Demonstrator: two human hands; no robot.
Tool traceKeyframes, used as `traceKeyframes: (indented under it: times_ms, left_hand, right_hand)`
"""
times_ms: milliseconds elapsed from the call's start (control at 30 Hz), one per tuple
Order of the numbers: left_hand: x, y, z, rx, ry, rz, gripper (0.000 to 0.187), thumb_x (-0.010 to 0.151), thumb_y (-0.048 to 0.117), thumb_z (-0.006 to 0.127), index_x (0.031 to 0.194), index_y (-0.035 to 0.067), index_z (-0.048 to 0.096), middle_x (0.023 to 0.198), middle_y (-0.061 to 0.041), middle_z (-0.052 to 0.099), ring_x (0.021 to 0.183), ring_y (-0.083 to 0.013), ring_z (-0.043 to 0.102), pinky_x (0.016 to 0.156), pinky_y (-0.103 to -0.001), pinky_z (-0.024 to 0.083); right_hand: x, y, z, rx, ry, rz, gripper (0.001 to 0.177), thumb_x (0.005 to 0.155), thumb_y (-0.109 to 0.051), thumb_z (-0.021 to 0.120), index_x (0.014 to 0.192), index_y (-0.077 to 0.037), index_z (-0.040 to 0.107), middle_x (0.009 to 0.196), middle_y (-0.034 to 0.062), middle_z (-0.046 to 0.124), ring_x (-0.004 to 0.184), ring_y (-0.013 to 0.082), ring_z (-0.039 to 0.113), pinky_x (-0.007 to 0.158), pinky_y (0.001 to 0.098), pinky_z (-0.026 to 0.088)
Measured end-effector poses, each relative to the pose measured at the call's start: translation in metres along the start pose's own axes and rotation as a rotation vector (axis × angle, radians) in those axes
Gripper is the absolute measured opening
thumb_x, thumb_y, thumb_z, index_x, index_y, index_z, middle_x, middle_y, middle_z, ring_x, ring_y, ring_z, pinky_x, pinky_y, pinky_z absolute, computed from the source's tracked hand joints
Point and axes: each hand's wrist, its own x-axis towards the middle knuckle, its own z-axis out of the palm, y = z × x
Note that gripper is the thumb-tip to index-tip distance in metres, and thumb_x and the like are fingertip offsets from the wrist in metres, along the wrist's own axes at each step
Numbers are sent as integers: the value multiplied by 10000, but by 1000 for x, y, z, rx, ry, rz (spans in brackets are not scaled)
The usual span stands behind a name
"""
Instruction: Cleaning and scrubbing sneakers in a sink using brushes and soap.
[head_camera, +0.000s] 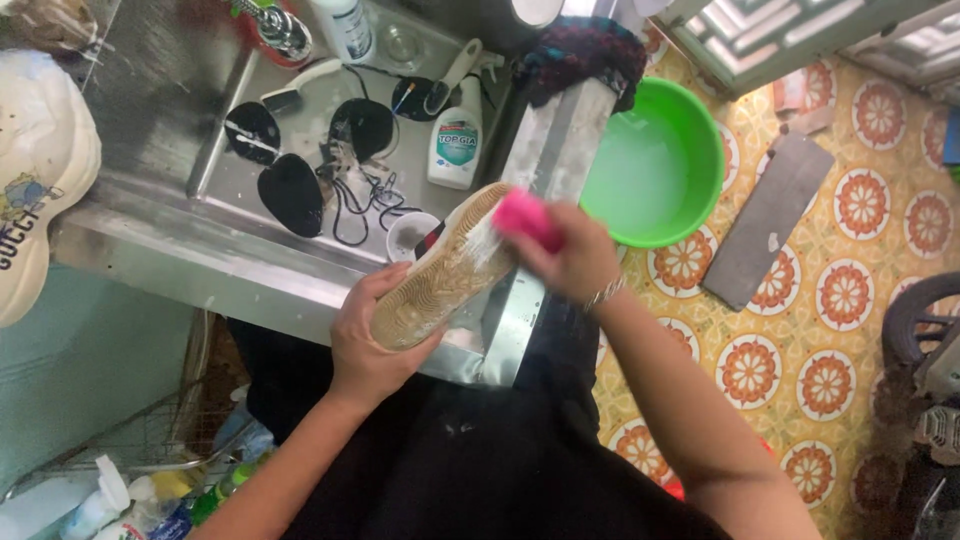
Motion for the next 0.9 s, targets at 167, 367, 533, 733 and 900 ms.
traceKeyframes:
  times_ms: [167,367,533,733,900]
  left_hand:
    - [-1,0,1,-3,3,-24,660,709,199,918,1224,43,537,1285,-161,646,1214,-268,667,1068,-387,546]
    - [-2,4,-1,-3,0,-18,660,707,184,912,1228,32,536,1304,-166,639,1230,-284,656,1067,-401,537]
    - [-1,4,-1,31,11,-10,641,699,183,920,1199,39,547,1298,-167,650,1226,-288,662,1061,-408,532]
    - [-1,5,-2,7,7,-29,673,708,199,914,1238,25,536,1304,-171,644,1206,-280,668,1049,-403,544]
    - [-1,4,0,31,-2,-32,670,709,200,914,1232,33,531,1310,-171,644,1227,-289,657,1062,-418,531]
  right_hand:
    - [2,-12,4,-54,67,54,298,890,-375,835,965,-106,733,791,70,678,656,216,676,631,346,570]
    - [15,16,5,6,29,50,299,880,-374,817,1005,-111,750,786,83,701,661,205,690,631,345,573]
    - [4,-13,13,12,-18,-241,367,824,-354,815,1037,-64,740,823,117,678,724,248,692,663,358,557]
    - [33,-15,-6,-36,5,267,322,882,-415,821,890,-100,755,717,72,699,601,204,694,595,348,546]
    - [26,-6,4,28,-35,-75,315,843,-384,819,880,-81,738,741,85,703,658,219,708,625,350,576]
